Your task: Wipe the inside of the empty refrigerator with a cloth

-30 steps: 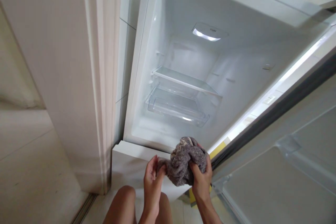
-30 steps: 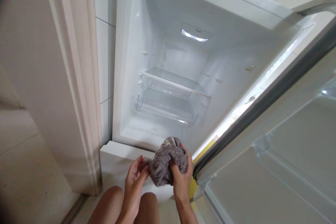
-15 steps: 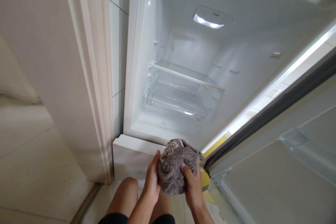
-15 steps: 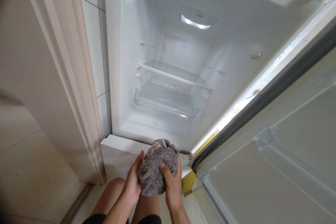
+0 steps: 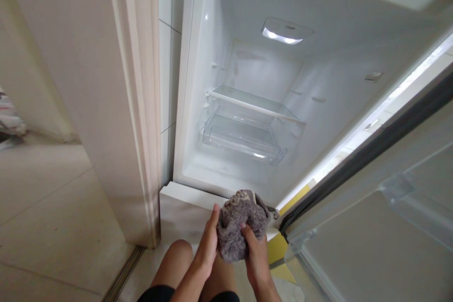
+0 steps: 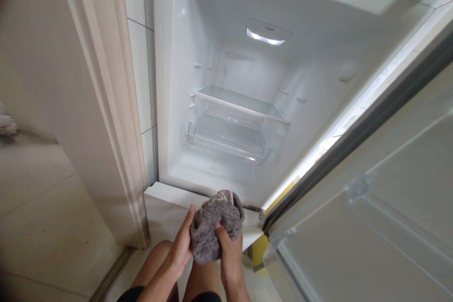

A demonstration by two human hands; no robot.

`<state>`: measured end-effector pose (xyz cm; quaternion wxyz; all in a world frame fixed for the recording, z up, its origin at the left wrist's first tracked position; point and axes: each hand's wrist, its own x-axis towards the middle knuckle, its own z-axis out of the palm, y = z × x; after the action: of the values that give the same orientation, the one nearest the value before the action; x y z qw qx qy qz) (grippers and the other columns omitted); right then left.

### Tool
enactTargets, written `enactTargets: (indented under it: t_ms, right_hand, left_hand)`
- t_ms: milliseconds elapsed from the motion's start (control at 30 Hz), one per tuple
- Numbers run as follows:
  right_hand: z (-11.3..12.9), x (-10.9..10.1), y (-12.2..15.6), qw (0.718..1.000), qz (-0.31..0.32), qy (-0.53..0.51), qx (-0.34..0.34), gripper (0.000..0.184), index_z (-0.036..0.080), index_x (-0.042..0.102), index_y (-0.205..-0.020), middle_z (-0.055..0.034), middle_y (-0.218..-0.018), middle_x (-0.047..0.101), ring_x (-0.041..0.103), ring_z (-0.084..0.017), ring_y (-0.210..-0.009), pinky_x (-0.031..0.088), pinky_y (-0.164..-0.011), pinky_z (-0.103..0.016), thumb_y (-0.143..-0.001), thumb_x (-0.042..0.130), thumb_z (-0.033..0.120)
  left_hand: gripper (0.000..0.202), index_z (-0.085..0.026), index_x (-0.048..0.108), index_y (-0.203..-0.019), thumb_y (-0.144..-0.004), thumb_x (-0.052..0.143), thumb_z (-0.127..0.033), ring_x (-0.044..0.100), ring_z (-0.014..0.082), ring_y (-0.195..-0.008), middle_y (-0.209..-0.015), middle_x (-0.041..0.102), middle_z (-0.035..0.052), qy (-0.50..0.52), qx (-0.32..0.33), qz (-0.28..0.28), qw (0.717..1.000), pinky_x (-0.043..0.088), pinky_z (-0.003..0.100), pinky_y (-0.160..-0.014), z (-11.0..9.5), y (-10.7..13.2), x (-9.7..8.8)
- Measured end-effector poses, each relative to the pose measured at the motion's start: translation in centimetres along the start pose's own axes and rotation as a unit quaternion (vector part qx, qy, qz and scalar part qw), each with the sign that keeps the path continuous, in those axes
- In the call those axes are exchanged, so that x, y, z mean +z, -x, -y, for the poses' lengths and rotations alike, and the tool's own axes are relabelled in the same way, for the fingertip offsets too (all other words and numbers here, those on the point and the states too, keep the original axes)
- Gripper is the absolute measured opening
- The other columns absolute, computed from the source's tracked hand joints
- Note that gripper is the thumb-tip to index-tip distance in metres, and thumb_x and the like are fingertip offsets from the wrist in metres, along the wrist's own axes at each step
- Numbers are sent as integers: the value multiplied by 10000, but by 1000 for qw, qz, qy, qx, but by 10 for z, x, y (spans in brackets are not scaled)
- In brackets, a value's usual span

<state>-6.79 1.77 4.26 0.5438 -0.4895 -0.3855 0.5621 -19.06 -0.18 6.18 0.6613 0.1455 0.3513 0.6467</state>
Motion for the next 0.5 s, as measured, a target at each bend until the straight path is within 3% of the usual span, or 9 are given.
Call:
enactTargets:
  t_ms: [67, 200, 267, 367, 433, 500]
  right_hand:
    - [-6, 3, -2, 999, -40, -3, -10, 888, 154, 577, -1382, -126, -1253, 702, 657, -291, -1156, 478, -1086, -437, -644, 823, 581]
    - [-8, 1, -20, 994, -108, -8, -7, 970, 182, 533, -1437, -114, -1280, 691, 640, -294, -1193, 494, -1063, -444, -604, 833, 576]
    - [0, 1, -39, 994, -108, -9, -13, 979, 193, 505, -1463, -108, -1295, 683, 633, -291, -1209, 500, -1057, -449, -626, 805, 603]
    - [20, 6, -79, 991, -95, 60, -69, 956, 168, 507, -1448, -118, -1325, 658, 618, -291, -1221, 477, -1083, -459, -659, 762, 644]
    - [29, 14, -109, 968, -120, 167, -146, 949, 137, 496, -1443, -149, -1370, 615, 577, -312, -1265, 427, -1129, -478, -682, 735, 651]
    - [29, 25, -138, 913, -160, 301, -226, 945, 87, 424, -1493, -222, -1478, 501, 480, -358, -1367, 364, -1171, -505, -737, 692, 587]
  left_hand:
    - [729, -137, 753, -1123, -817, 582, -776, 616, 349, -1294, -1221, 753, 160, -116, 74, -27, 990, 415, 504, -1174, 6, -9, -12]
    - [717, -142, 670, -1249, -874, 500, -729, 534, 341, -1386, -1416, 635, 193, -257, 188, -181, 930, 352, 527, -1212, -4, -37, -55]
    - [668, -124, 606, -1304, -901, 493, -645, 540, 345, -1371, -1421, 615, 215, -321, 237, -259, 879, 363, 548, -1200, -23, -54, -82]
    - [576, -115, 569, -1316, -915, 489, -521, 532, 369, -1359, -1383, 614, 233, -428, 323, -359, 764, 386, 578, -1169, -55, -79, -115]
    - [526, -109, 553, -1331, -953, 419, -451, 548, 366, -1340, -1351, 622, 239, -479, 354, -373, 711, 416, 577, -1142, -68, -96, -127]
    - [524, -87, 524, -1365, -977, 366, -402, 576, 359, -1312, -1355, 609, 254, -515, 358, -364, 688, 450, 560, -1114, -72, -112, -132]
